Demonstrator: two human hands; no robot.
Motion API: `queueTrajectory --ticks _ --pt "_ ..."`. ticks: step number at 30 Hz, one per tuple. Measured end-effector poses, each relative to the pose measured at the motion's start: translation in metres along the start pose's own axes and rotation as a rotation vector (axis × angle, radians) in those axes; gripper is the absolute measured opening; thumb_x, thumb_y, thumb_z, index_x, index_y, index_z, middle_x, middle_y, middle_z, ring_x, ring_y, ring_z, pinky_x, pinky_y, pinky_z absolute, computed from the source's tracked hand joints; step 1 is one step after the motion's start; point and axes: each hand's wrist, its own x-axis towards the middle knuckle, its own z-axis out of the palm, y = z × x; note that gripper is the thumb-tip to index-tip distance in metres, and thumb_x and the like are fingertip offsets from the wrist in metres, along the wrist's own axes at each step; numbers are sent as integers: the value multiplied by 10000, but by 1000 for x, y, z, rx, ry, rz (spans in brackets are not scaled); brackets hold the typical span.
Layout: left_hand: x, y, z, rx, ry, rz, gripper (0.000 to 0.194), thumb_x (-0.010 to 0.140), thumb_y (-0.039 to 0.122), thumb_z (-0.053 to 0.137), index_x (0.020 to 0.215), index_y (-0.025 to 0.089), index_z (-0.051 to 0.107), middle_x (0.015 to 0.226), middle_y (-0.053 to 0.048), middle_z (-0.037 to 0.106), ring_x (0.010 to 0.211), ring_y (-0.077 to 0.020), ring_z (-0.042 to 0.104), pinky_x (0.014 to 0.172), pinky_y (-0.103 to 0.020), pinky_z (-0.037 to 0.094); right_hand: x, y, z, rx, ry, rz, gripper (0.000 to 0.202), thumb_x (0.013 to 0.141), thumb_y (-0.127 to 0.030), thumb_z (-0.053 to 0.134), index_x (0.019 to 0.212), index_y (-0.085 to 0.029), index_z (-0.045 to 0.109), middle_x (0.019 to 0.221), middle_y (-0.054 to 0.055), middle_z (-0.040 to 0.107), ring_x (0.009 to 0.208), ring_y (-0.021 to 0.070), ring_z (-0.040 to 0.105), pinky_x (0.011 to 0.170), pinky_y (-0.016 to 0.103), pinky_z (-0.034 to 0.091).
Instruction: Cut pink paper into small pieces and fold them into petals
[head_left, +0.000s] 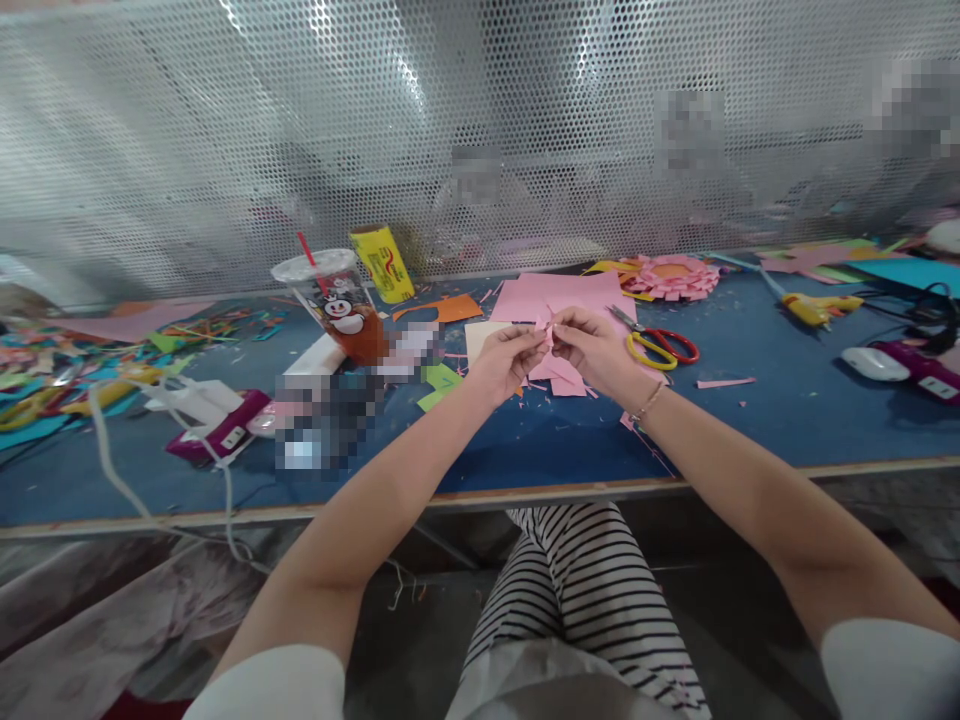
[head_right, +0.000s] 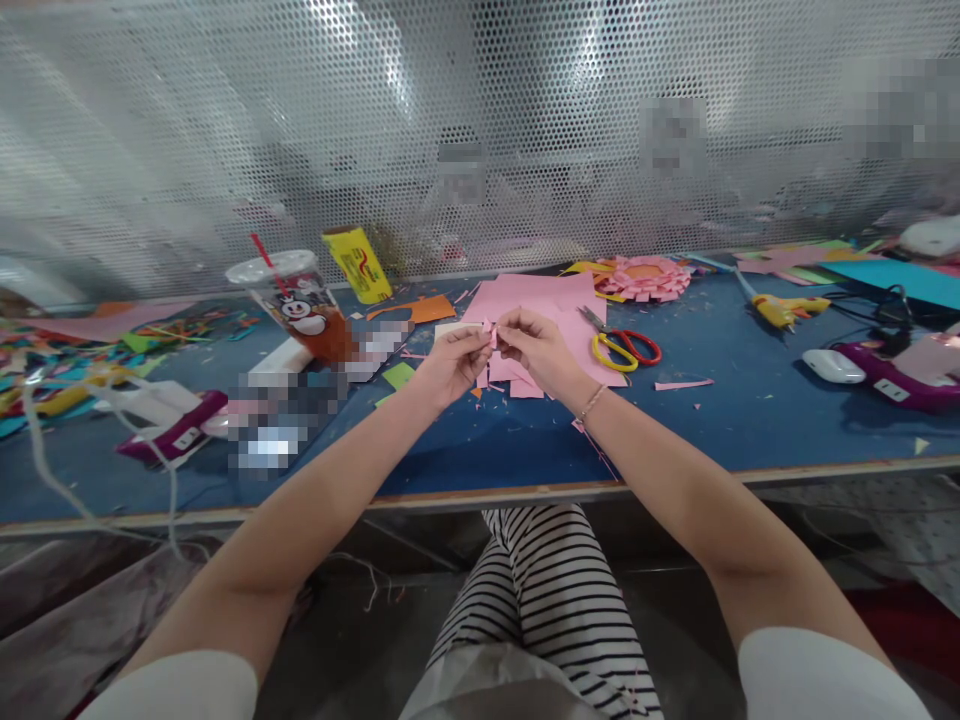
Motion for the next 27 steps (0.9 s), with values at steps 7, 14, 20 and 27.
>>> queueTrajectory --ticks 7,14,20,27 --pt "0 -1 0 70 29 77 124 618 127 688 694 101 593 577 1 618 517 -46 580 572 -149 491 4 7 -5 -157 48 -46 115 716 -293 604 743 -190 559 654 -37 501 595 65 485 580 221 442" --pt "1 0 0 44 29 11 94 641 109 672 687 102 591 571 12 596 523 -33 573 592 -136 489 5 8 -5 -277 62 -70 137 735 -322 578 768 -191 551 638 -39 496 548 58 481 554 217 451" --pt "2 -1 -2 -8 -27 -49 80 668 96 653 701 101 579 561 20 576 523 -23 566 606 -120 488 2 -1 -1 -388 62 -94 69 742 -251 543 750 -183 531 659 -33 510 554 62 513 554 221 459" --pt "1 -3 -1 83 -37 6 208 612 153 713 710 121 532 611 10 610 566 -71 613 588 -170 501 4 -5 -5 -437 83 -75 22 692 -156 506 683 -174 516 614 -40 488 504 57 474 494 214 422"
